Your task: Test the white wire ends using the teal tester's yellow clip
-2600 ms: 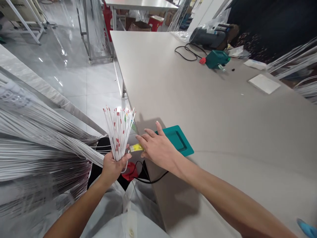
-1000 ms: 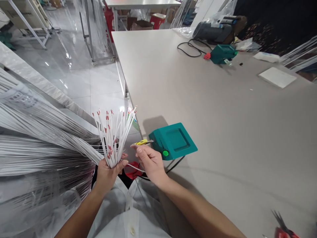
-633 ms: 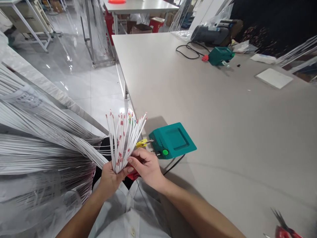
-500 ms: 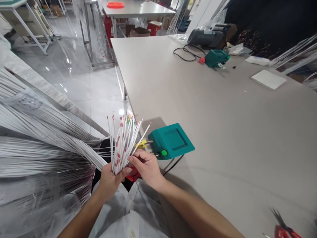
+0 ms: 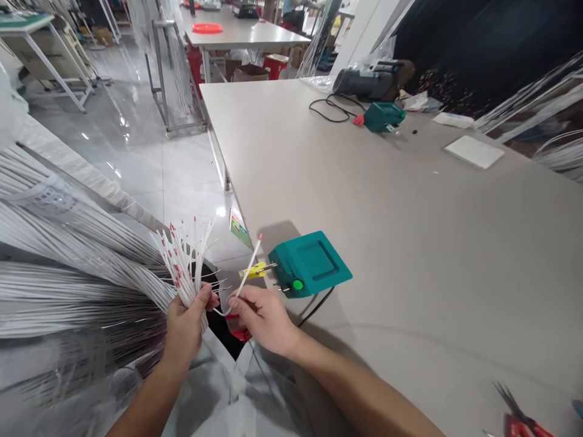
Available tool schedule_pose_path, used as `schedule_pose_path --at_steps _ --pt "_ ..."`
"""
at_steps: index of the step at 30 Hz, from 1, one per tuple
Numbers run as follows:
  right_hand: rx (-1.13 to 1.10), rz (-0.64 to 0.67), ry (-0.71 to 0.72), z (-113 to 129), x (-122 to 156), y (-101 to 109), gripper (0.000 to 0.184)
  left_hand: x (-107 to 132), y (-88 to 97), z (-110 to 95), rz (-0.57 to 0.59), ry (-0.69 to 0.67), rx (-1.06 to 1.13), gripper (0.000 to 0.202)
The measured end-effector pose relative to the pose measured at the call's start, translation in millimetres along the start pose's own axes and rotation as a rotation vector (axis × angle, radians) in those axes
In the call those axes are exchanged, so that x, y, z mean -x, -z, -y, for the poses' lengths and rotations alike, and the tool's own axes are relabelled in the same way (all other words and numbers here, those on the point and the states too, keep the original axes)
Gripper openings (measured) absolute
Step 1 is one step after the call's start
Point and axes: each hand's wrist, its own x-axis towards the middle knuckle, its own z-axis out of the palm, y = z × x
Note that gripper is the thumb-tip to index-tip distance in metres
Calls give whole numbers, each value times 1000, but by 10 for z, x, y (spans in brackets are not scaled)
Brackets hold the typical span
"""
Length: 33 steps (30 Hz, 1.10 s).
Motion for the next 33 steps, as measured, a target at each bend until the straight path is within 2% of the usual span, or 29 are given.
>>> schedule_pose_path --at_steps 2,5,9,13,16,19,22,24,27,33 --pt "218 120 23 -11 25 -40 24 4 -39 -93 53 -22 38 16" --pt "422 207 25 -32 53 -104 20 33 -69 -167 151 -40 23 15" --pt "473 306 26 -87 49 -159 14 71 -85 -141 214 -33 -40 14" --pt "455 346 47 -168 34 -177 13 71 -100 -107 183 -36 -57 12" --pt "397 252 104 -184 39 -151 11 58 -86 -82 121 -26 -104 14" --pt "199 -9 178 -129 28 -83 19 58 -55 -46 62 -24 -165 16" --pt "53 -223 166 -54 -10 -11 17 81 -51 -40 61 -21 -226 17" --pt "8 -254 127 -24 -34 17 15 102 -68 -55 73 -19 -275 16" --pt "-13 -225 94 -14 -49 13 15 121 -99 -61 77 -37 -312 16" --pt "64 -283 65 -56 -29 -64 12 113 -94 83 68 -146 -358 19"
